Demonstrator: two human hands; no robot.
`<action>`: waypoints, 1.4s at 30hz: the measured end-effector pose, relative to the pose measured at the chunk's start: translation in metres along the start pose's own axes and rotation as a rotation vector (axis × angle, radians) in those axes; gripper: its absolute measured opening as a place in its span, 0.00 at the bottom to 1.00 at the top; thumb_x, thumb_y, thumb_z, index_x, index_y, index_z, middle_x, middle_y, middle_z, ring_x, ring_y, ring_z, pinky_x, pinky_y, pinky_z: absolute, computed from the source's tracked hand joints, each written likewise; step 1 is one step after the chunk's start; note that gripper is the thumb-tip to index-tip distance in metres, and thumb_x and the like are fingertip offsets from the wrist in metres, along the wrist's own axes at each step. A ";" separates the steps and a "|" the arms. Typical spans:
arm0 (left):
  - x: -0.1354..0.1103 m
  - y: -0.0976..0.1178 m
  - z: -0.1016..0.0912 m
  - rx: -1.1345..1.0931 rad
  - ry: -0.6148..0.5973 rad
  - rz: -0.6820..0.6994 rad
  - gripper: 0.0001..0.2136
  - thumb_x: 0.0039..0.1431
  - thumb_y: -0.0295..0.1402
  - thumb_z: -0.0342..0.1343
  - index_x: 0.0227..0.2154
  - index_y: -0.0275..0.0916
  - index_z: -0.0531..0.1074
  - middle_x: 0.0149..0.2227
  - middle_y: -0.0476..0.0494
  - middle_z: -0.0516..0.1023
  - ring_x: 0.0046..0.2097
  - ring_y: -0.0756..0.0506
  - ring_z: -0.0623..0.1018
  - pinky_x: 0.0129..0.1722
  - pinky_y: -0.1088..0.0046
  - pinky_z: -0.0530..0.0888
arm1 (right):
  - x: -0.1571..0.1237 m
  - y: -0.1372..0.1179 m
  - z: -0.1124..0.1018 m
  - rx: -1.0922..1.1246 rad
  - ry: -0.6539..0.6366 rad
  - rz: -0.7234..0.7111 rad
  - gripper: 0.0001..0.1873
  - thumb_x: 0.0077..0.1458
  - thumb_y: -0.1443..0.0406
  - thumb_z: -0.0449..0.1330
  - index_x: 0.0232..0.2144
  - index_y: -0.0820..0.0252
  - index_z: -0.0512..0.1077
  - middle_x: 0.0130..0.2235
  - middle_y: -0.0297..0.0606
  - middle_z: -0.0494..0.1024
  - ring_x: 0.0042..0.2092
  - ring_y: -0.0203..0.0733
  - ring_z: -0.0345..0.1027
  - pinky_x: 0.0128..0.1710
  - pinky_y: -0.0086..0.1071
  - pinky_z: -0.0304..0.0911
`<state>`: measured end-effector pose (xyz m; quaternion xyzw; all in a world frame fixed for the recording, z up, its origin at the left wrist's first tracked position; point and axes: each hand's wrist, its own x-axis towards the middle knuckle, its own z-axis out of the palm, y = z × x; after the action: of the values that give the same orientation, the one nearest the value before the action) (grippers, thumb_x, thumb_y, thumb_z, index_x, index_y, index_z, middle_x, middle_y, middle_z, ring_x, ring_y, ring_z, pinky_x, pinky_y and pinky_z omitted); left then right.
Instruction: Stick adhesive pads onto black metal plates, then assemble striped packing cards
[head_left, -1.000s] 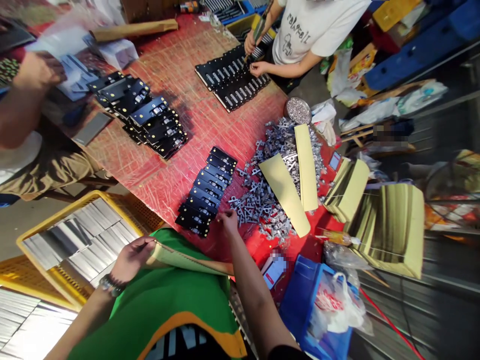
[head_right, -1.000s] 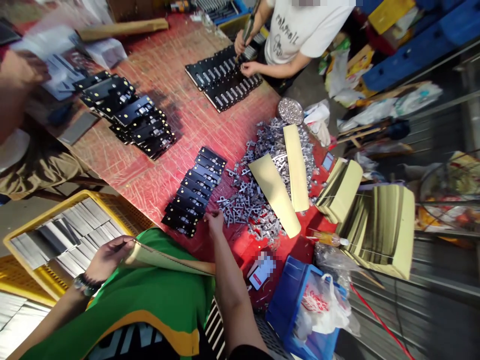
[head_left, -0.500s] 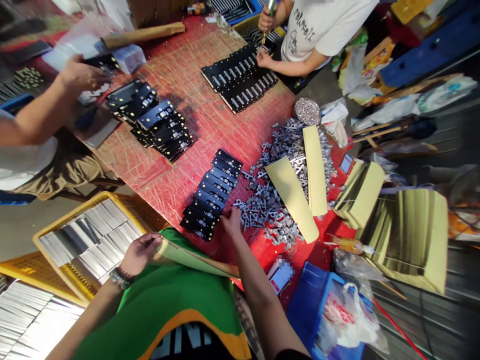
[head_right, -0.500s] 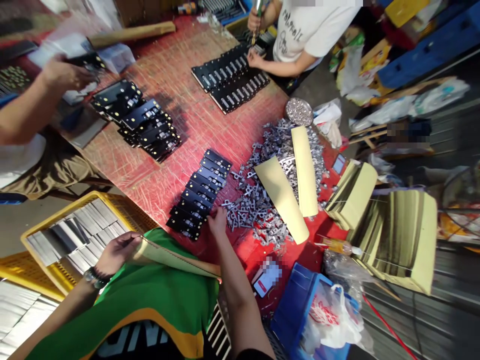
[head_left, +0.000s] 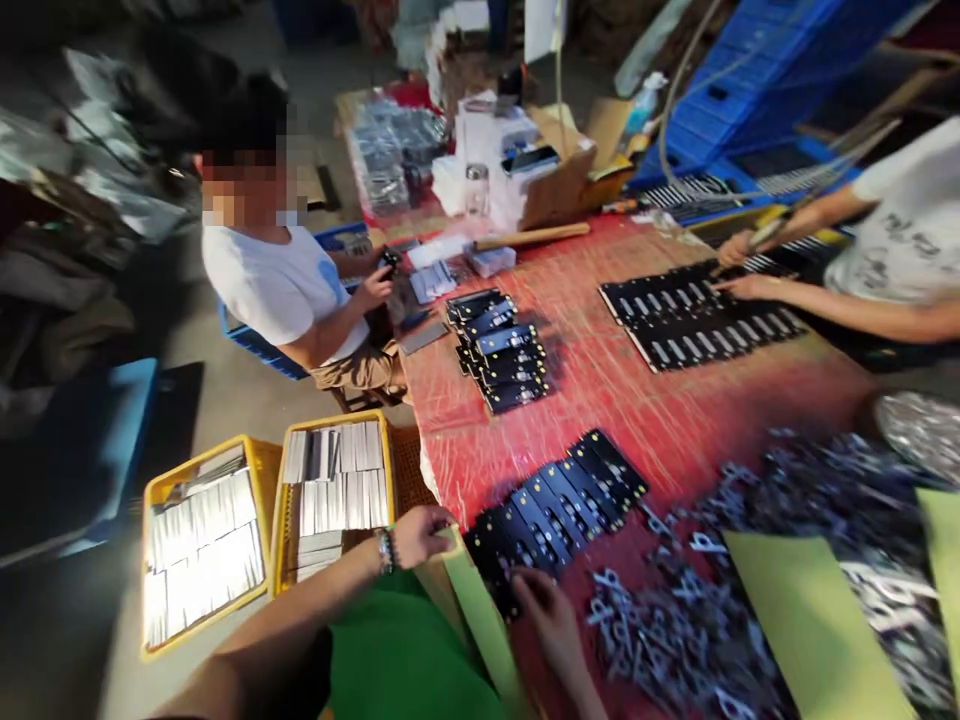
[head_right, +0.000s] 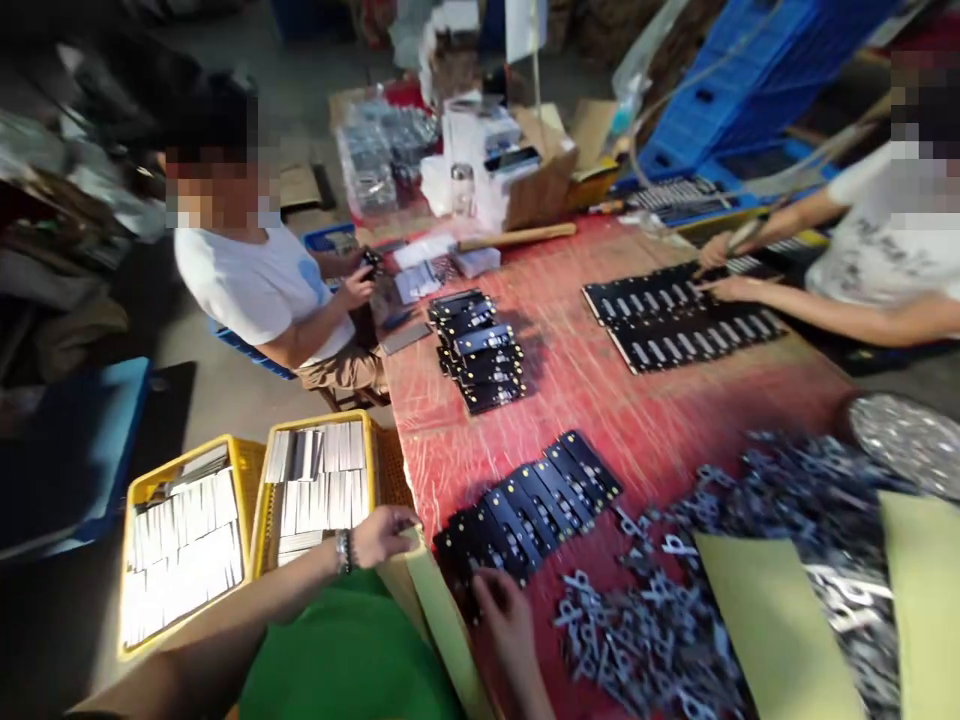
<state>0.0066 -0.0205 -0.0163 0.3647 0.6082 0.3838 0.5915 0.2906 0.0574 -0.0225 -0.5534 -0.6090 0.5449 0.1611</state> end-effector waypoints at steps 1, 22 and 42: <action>0.002 -0.001 0.001 0.031 0.013 0.005 0.18 0.45 0.50 0.65 0.35 0.44 0.77 0.27 0.43 0.74 0.30 0.42 0.73 0.30 0.62 0.70 | -0.006 -0.008 0.011 0.020 -0.087 -0.033 0.22 0.51 0.43 0.64 0.35 0.53 0.81 0.37 0.46 0.84 0.40 0.57 0.79 0.41 0.45 0.74; -0.001 0.046 0.028 0.393 0.068 -0.005 0.21 0.49 0.38 0.61 0.48 0.43 0.80 0.46 0.36 0.83 0.49 0.33 0.81 0.49 0.56 0.76 | -0.006 -0.033 0.013 -0.299 -0.155 -0.212 0.26 0.59 0.43 0.58 0.41 0.55 0.83 0.43 0.47 0.84 0.46 0.54 0.80 0.47 0.44 0.76; -0.012 0.044 0.043 0.464 0.168 -0.067 0.20 0.50 0.36 0.60 0.48 0.52 0.80 0.47 0.33 0.83 0.52 0.35 0.82 0.46 0.56 0.74 | -0.014 -0.042 0.022 -0.471 -0.064 -0.109 0.17 0.55 0.49 0.56 0.31 0.49 0.80 0.34 0.41 0.84 0.38 0.50 0.80 0.36 0.34 0.70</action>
<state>0.0498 -0.0098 0.0285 0.4371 0.7390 0.2429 0.4515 0.2569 0.0438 0.0109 -0.5244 -0.7529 0.3958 0.0375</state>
